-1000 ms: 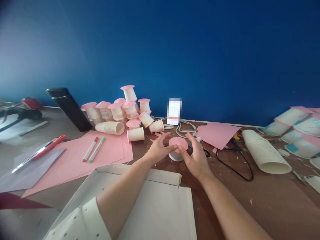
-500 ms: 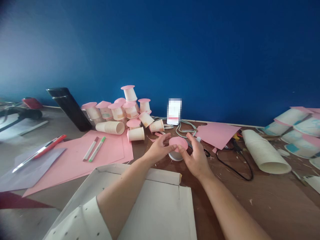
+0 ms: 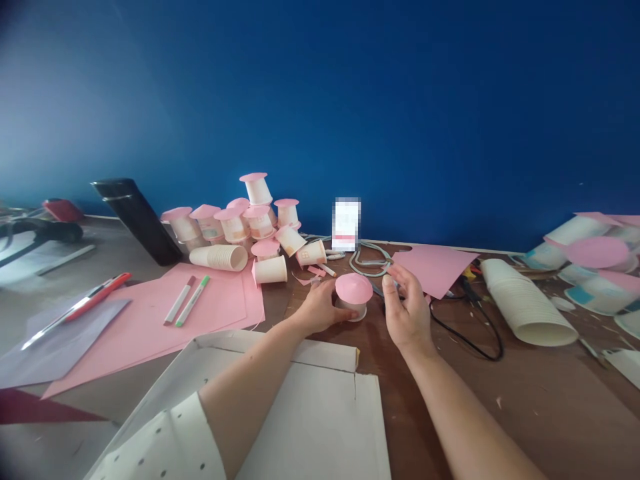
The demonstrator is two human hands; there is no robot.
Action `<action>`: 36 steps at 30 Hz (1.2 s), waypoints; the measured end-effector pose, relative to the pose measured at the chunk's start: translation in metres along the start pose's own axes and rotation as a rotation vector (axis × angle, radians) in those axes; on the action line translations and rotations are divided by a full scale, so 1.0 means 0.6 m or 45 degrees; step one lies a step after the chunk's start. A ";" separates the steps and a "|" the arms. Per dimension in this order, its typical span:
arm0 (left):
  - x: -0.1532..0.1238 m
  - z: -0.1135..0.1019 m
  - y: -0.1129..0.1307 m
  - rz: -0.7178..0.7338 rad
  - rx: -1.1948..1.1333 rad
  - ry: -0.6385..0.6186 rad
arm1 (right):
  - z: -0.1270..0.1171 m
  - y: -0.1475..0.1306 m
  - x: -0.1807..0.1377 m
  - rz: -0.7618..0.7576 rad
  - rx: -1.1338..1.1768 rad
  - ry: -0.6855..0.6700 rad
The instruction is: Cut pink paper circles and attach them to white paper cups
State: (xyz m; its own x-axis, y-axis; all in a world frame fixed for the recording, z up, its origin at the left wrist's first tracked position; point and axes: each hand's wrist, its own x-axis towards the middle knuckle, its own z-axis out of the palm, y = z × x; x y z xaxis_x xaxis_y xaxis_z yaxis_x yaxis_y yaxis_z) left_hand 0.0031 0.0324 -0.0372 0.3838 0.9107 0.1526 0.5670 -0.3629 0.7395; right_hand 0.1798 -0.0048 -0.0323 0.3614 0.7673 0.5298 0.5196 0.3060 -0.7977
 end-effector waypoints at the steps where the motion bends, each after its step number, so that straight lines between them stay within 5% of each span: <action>1: 0.000 0.002 -0.001 -0.003 0.000 0.018 | 0.000 0.000 0.000 0.007 0.002 -0.002; 8: -0.005 -0.001 0.013 0.013 -0.169 0.312 | -0.003 0.004 0.001 -0.015 -0.005 0.001; 19: -0.008 -0.007 0.017 0.357 0.102 0.701 | 0.001 0.005 -0.001 -0.004 0.024 -0.009; 26: -0.006 -0.006 0.016 0.330 0.099 0.697 | 0.003 -0.002 -0.002 0.018 0.008 -0.035; 36: -0.006 -0.013 0.020 -0.043 -0.136 0.502 | 0.003 0.001 -0.004 -0.009 -0.242 -0.132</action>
State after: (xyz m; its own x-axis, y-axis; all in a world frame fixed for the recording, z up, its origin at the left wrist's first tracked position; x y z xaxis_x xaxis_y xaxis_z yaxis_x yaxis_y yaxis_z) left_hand 0.0029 0.0262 -0.0241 0.0456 0.9352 0.3511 0.4875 -0.3276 0.8093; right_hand 0.1778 -0.0055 -0.0348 0.2807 0.8225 0.4946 0.6619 0.2073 -0.7204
